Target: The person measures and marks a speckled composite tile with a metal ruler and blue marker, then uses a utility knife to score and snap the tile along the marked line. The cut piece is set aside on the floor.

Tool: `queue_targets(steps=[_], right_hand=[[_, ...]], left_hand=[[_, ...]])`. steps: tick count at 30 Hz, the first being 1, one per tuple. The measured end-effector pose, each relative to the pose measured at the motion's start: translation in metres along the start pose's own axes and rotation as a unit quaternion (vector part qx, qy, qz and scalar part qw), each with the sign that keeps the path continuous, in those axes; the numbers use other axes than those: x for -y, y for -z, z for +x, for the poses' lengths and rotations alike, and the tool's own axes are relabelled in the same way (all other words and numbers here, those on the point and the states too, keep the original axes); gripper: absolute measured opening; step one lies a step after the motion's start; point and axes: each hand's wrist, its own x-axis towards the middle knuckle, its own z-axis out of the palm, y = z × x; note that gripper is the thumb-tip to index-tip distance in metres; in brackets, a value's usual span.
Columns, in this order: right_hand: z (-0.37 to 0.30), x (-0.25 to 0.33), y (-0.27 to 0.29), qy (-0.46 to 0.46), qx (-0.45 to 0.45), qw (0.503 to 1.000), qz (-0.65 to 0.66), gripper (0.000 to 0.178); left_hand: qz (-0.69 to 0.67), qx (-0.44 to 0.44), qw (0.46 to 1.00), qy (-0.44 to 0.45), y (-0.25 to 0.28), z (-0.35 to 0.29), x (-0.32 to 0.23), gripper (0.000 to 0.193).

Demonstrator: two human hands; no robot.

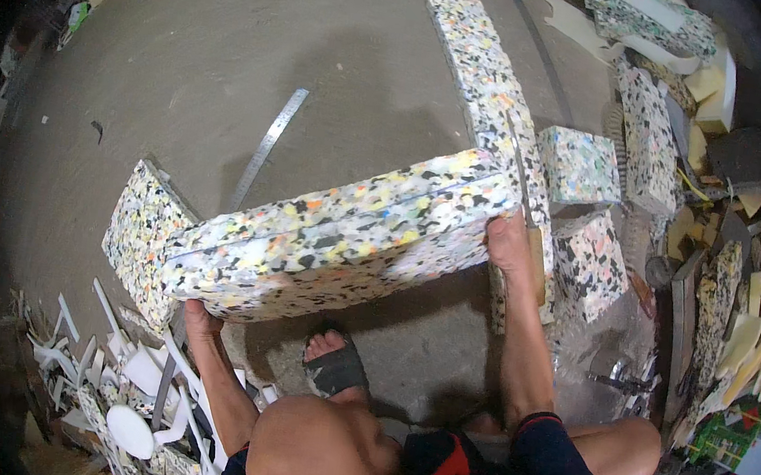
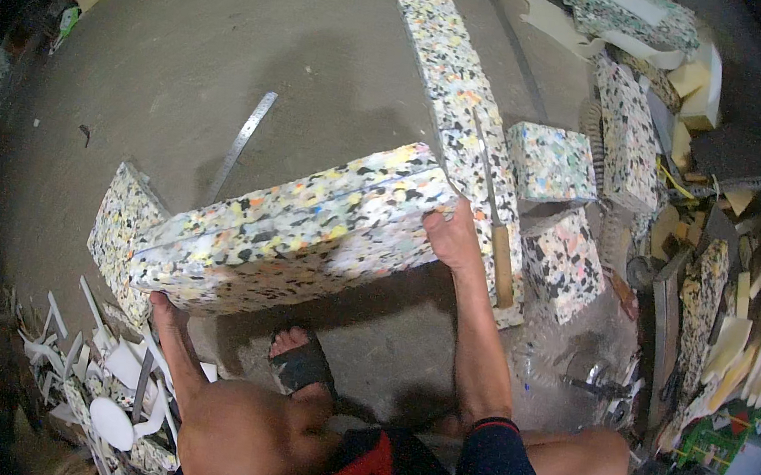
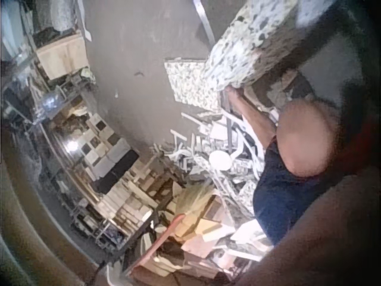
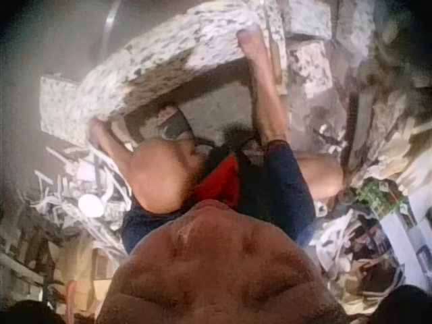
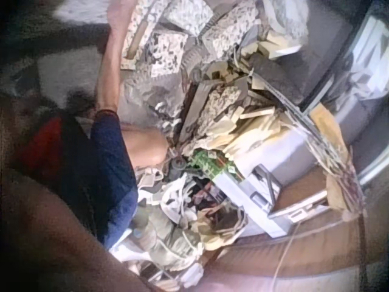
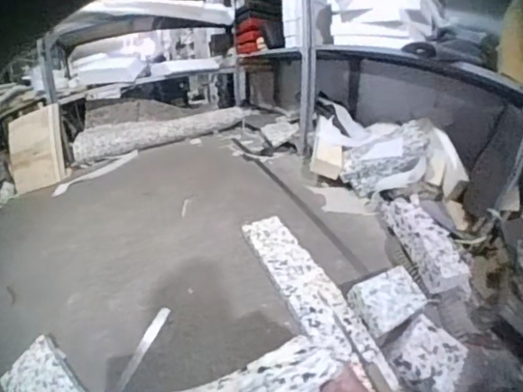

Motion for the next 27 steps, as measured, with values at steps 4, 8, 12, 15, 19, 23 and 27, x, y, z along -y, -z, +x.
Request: queue_targets(steps=[4, 8, 12, 15, 19, 23, 27], right_hand=[[-0.001, 0.005, 0.005, -0.002, 0.074, 0.988, 0.139, 0.079], [0.001, 0.018, 0.007, -0.028, 0.107, 0.98, 0.167, 0.116], [-0.002, 0.046, 0.006, 0.021, 0.13, 0.988, 0.085, 0.126], [-0.003, 0.081, 0.009, 0.08, 0.174, 0.981, -0.033, 0.131], [-0.006, 0.125, 0.0, 0.124, 0.209, 0.97, -0.01, 0.138], [-0.008, 0.137, 0.004, 0.113, 0.201, 0.973, -0.004, 0.136], [0.012, 0.105, -0.001, 0.049, 0.204, 0.962, 0.173, 0.087]], left_hand=[[-0.006, 0.024, 1.0, 0.011, 0.008, 0.004, 0.002, 0.129], [0.022, -0.002, 1.0, -0.011, 0.014, 0.014, 0.007, 0.128], [-0.006, -0.022, 0.999, -0.043, -0.028, 0.014, 0.001, 0.122], [-0.014, -0.105, 0.994, -0.008, -0.079, 0.012, -0.004, 0.111], [-0.048, -0.058, 0.995, 0.061, -0.058, 0.029, 0.012, 0.099], [-0.055, 0.012, 0.998, 0.018, -0.081, 0.023, 0.022, 0.093], [-0.039, 0.017, 0.998, 0.041, -0.087, 0.014, 0.035, 0.091]])
